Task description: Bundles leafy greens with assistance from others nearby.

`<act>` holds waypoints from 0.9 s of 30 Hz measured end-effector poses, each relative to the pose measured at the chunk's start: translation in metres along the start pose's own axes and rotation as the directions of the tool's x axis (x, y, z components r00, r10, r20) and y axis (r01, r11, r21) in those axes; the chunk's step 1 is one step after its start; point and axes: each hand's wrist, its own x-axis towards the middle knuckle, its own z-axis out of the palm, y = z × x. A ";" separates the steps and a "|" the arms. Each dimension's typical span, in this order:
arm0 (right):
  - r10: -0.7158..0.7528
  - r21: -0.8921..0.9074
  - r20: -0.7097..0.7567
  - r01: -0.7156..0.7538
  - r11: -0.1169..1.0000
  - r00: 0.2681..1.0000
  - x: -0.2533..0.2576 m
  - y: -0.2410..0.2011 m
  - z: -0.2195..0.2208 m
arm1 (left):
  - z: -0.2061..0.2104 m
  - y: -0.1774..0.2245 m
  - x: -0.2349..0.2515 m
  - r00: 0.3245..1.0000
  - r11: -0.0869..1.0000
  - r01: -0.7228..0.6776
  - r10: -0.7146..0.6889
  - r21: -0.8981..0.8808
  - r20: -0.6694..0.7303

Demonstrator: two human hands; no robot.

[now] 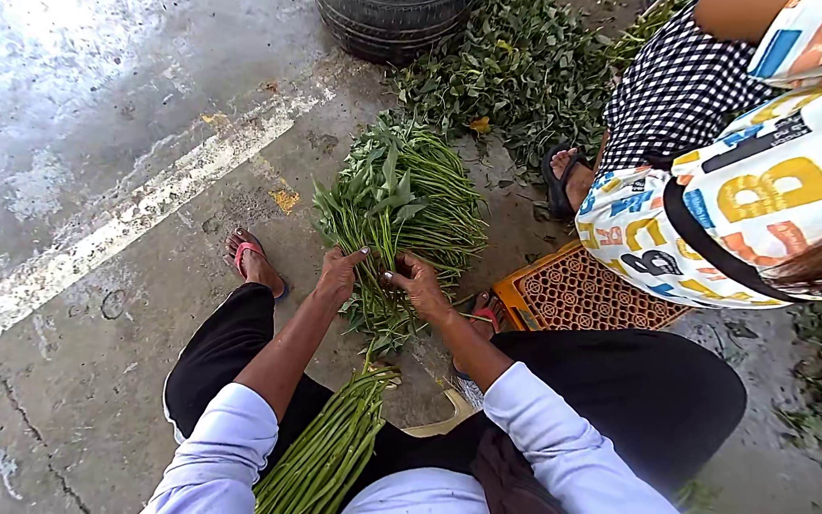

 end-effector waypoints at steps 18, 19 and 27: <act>-0.098 -0.460 0.101 0.134 0.878 0.990 0.030 -0.028 -0.026 | -0.007 0.021 -0.005 0.973 0.956 -0.153 0.102 0.249 0.206; -0.145 -0.390 0.066 0.159 0.907 0.987 0.035 -0.036 -0.027 | -0.007 0.024 -0.005 0.965 0.943 -0.170 0.101 0.287 0.240; -0.099 -0.199 0.240 0.149 0.969 0.966 0.050 -0.046 -0.017 | -0.016 0.026 -0.008 0.935 0.919 0.047 -0.179 0.392 0.307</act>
